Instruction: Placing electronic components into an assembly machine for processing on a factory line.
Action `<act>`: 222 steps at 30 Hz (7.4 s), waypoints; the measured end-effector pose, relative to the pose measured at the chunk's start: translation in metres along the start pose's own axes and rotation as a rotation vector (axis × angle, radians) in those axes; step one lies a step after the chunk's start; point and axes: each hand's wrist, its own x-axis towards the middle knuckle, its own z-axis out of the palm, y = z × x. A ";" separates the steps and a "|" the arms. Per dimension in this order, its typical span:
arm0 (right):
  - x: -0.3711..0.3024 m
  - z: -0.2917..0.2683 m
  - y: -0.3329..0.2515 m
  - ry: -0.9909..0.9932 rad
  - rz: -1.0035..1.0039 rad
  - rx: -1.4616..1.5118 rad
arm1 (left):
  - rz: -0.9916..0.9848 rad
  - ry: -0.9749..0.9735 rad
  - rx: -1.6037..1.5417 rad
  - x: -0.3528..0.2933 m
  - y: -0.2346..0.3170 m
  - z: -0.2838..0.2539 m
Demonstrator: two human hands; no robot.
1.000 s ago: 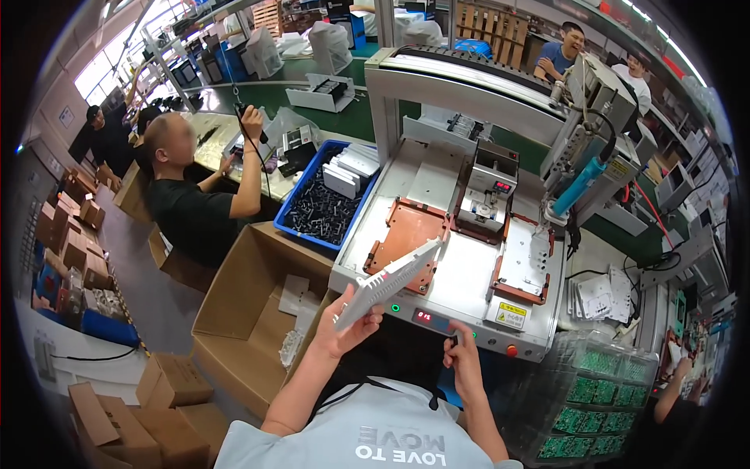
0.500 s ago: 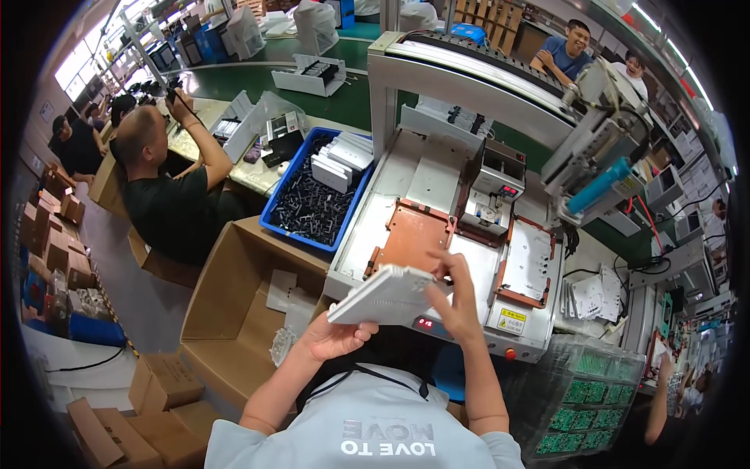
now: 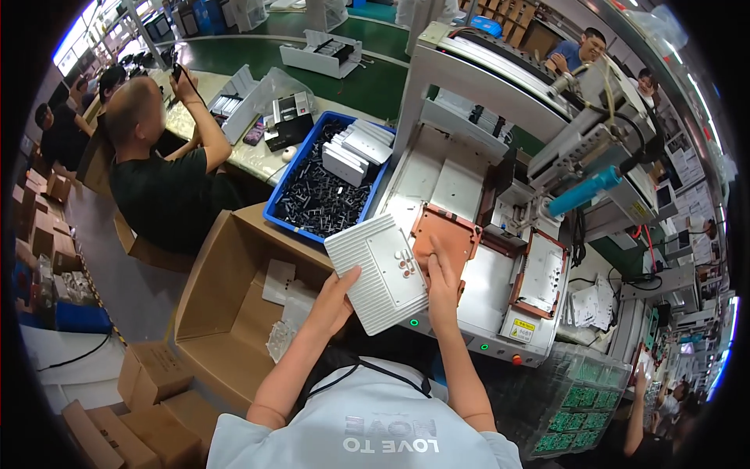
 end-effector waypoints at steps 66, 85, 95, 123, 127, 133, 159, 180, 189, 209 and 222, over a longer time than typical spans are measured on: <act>0.224 0.109 0.103 -0.334 -0.555 -1.225 | 0.254 0.281 -0.163 0.068 0.024 -0.140; 0.113 0.050 -0.043 -1.029 -1.029 -1.275 | 0.215 0.180 -0.037 0.090 0.061 -0.116; 0.030 0.015 -0.125 -1.472 -1.341 -1.529 | -0.310 -0.238 0.300 0.026 0.066 0.002; -0.060 -0.132 -0.112 -1.035 -0.879 -1.426 | -0.455 -0.377 0.492 0.035 -0.033 0.097; -0.071 -0.144 -0.089 -0.405 -0.818 -1.293 | -0.232 -0.280 0.291 0.030 -0.056 0.109; -0.103 -0.164 -0.032 0.357 -0.450 -0.998 | 0.193 -0.548 0.820 -0.004 -0.078 0.150; 0.042 -0.125 0.024 0.090 0.159 -0.102 | 0.668 -0.713 1.830 0.123 -0.025 0.056; 0.113 -0.147 0.025 0.133 -0.123 -0.391 | 0.490 -0.317 2.320 0.099 -0.094 0.090; -0.007 -0.123 0.044 0.402 -0.157 -0.680 | 0.602 -0.240 2.224 0.094 -0.095 0.079; -0.063 -0.140 0.075 0.484 0.037 -0.438 | 0.277 0.932 0.275 0.106 -0.032 -0.184; -0.077 -0.064 0.120 0.098 0.071 -1.112 | 0.012 0.903 0.089 0.141 -0.067 -0.203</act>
